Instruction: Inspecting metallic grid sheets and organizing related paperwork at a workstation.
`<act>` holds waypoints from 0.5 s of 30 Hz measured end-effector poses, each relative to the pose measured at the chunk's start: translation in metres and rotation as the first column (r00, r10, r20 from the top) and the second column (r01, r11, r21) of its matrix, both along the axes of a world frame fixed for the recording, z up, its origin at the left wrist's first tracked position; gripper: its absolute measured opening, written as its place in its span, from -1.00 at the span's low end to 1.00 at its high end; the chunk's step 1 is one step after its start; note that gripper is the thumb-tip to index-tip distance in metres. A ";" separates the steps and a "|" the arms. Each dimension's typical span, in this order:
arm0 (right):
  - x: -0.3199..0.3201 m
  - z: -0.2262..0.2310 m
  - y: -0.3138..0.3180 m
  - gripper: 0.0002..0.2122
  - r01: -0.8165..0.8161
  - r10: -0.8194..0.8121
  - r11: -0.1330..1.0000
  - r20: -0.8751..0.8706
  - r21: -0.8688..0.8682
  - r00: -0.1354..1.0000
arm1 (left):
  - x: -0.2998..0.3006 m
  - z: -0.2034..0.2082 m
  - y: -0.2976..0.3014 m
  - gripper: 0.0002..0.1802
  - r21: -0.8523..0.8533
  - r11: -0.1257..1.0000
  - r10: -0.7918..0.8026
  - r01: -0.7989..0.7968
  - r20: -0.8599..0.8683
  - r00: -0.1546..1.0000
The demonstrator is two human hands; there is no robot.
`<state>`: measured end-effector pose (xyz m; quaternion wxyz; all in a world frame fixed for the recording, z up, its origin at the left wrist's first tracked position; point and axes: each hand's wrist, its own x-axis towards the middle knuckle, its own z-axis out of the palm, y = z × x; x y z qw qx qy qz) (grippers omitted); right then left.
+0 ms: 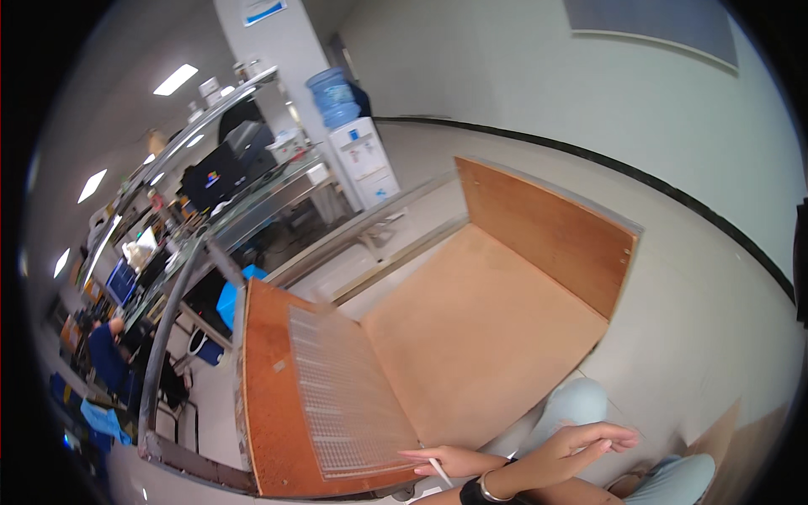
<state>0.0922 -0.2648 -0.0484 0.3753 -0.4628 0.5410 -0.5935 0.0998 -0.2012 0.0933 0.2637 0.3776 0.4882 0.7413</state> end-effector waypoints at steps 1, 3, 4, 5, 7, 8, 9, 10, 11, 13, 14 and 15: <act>-0.003 0.001 0.007 -0.46 0.011 -0.015 0.999 0.078 0.053 0.997 | 0.001 0.001 0.001 -0.65 -0.020 1.000 -0.010 0.009 -0.028 1.000; -0.015 -0.015 0.034 -0.46 0.146 -0.147 0.989 0.254 0.021 0.956 | 0.001 0.010 0.001 -0.65 -0.015 0.998 -0.066 0.066 -0.018 0.998; -0.025 -0.028 0.055 -0.47 0.274 -0.254 0.962 0.420 0.013 0.871 | -0.002 0.014 0.004 -0.65 -0.002 0.994 -0.113 0.113 -0.012 0.994; -0.037 -0.043 0.083 -0.50 0.369 -0.280 0.928 0.546 -0.057 0.789 | -0.005 0.015 0.007 -0.65 -0.001 0.990 -0.138 0.138 -0.012 0.990; -0.046 -0.038 0.140 -0.55 0.585 -0.430 0.810 0.627 -0.050 0.650 | -0.013 0.016 0.014 -0.68 -0.018 0.988 -0.155 0.156 0.044 0.987; -0.045 -0.008 0.170 -0.58 0.689 -0.565 0.724 0.581 0.011 0.585 | -0.021 0.015 0.019 -0.68 -0.013 0.984 -0.180 0.180 0.051 0.982; -0.039 0.025 0.196 -0.60 0.707 -0.660 0.702 0.454 0.088 0.598 | -0.029 0.014 0.024 -0.68 -0.054 0.994 -0.098 0.094 -0.074 0.993; -0.030 0.056 0.222 -0.61 0.737 -0.742 0.657 0.307 0.159 0.596 | -0.032 0.015 0.031 -0.68 -0.079 0.997 -0.031 0.014 -0.209 0.978; -0.024 0.069 0.245 -0.61 0.769 -0.775 0.617 0.303 0.170 0.555 | -0.034 0.005 0.039 -0.69 -0.083 0.996 -0.043 0.038 -0.050 0.998; -0.006 0.087 0.292 -0.65 0.902 -0.897 0.406 0.256 0.149 0.361 | -0.042 0.015 0.056 -0.71 -0.047 0.996 -0.076 0.079 0.062 0.995; 0.006 0.097 0.313 -0.65 0.930 -0.927 0.329 0.244 0.166 0.285 | -0.045 0.020 0.065 -0.72 -0.034 0.997 -0.060 0.066 0.166 0.984; 0.020 0.106 0.334 -0.67 0.968 -0.975 0.194 0.143 0.162 0.171 | -0.048 0.020 0.073 -0.73 -0.055 0.998 -0.031 0.041 0.174 0.984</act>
